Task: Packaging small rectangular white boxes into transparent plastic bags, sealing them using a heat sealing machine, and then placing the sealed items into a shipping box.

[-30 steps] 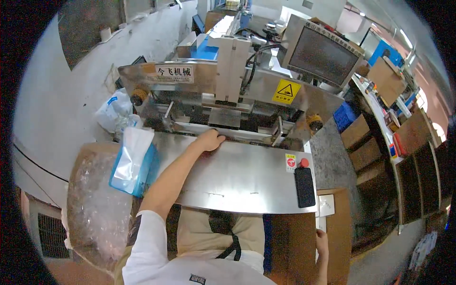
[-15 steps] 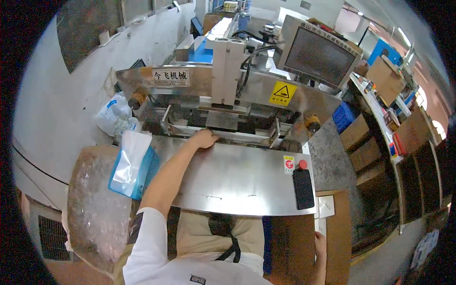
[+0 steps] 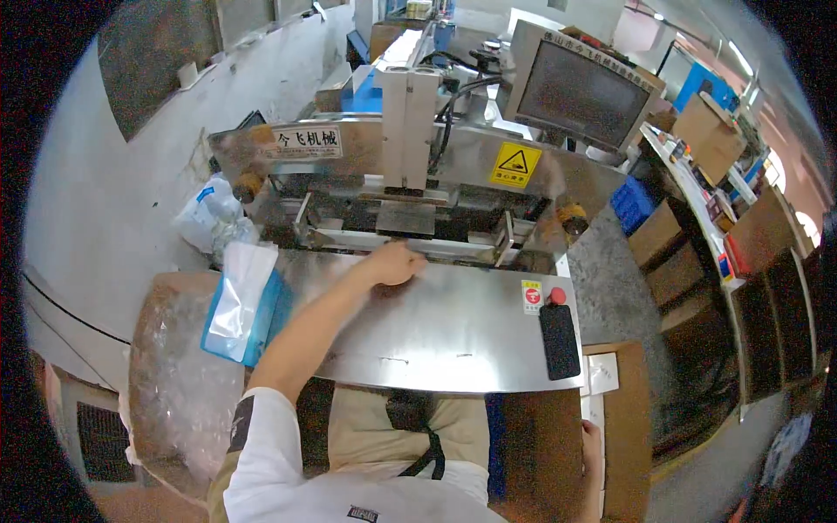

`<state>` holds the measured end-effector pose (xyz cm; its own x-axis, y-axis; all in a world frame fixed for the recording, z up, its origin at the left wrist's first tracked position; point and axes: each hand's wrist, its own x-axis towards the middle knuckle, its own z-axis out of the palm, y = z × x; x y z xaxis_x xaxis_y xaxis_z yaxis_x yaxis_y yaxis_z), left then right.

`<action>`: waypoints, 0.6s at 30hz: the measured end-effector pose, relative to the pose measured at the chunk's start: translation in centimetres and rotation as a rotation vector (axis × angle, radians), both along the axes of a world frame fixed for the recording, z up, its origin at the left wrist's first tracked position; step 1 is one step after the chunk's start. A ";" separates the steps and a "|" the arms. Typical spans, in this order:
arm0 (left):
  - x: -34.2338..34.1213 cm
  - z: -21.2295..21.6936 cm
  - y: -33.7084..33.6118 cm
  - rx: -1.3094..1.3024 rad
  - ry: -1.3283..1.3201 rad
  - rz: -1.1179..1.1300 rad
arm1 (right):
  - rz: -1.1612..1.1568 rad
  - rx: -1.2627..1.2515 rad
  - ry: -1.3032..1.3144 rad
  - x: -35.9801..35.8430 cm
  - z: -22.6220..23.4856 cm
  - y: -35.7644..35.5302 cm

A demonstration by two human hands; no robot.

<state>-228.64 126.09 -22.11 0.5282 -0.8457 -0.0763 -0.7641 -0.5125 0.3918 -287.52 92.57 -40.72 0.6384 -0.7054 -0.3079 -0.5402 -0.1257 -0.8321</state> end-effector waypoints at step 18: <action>-6.0 10.1 17.4 -0.794 0.424 0.259 | -0.081 -0.119 -0.055 -2.6 -3.9 -1.9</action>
<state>-234.59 143.52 -12.05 0.7675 -0.5927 0.2441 -0.3769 -0.1092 0.9198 -290.16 90.66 -44.63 0.5916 -0.7847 -0.1850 -0.5062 -0.1830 -0.8428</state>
